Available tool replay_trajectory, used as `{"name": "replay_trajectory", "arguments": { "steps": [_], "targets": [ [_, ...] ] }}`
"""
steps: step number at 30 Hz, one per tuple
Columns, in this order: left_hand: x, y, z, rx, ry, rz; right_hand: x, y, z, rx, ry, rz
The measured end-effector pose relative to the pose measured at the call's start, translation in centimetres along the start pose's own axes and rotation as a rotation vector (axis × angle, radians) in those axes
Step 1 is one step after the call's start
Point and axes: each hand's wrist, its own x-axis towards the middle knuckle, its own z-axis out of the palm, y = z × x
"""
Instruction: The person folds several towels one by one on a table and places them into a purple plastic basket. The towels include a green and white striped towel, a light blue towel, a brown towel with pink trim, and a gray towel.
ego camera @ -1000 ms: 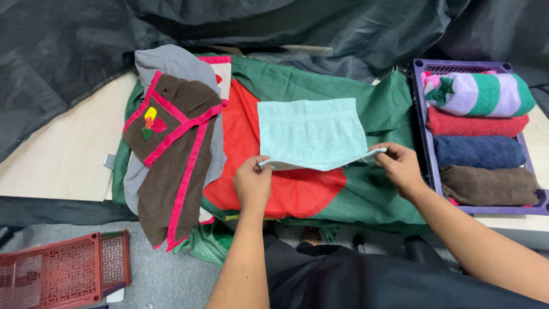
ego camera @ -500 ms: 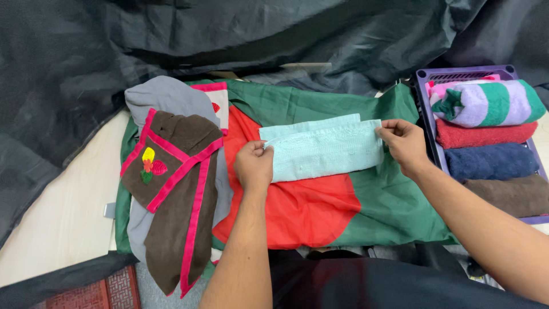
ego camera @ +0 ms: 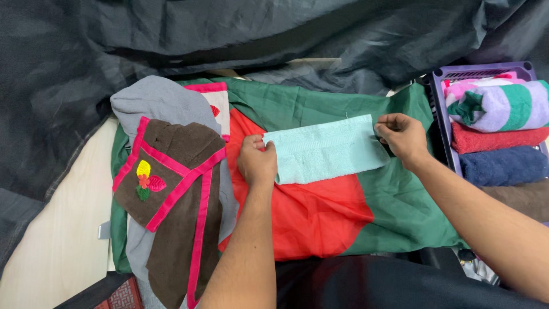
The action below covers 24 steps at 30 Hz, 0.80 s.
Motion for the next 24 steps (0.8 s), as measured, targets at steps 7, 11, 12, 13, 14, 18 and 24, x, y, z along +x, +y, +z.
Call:
{"name": "replay_trajectory", "arguments": {
  "steps": [7,11,12,13,14,18,24],
  "targets": [
    [-4.1,1.6,-1.9,0.401,-0.258,-0.216,-0.8,1.5,0.2,-0.615,0.019,-0.132],
    [-4.8,2.4,-1.7,0.332,-0.282,-0.291,-0.3,1.7,1.2,-0.610,-0.001,-0.004],
    [-4.9,2.5,-1.5,0.302,-0.282,-0.316,-0.1,1.8,1.3,-0.589,-0.005,0.040],
    [-4.8,2.5,-1.4,0.289,-0.273,-0.316,0.1,1.8,1.5,-0.587,0.002,0.053],
    [-4.7,2.5,-1.3,0.277,-0.263,-0.317,0.3,1.8,1.7,-0.584,0.009,0.066],
    [-4.6,2.8,-0.1,0.194,-0.308,-0.361,0.8,1.8,2.2,-0.538,-0.011,0.159],
    [-4.4,3.4,1.0,0.060,-0.311,-0.233,0.5,0.9,2.5,-0.582,-0.001,0.173]
  ]
}}
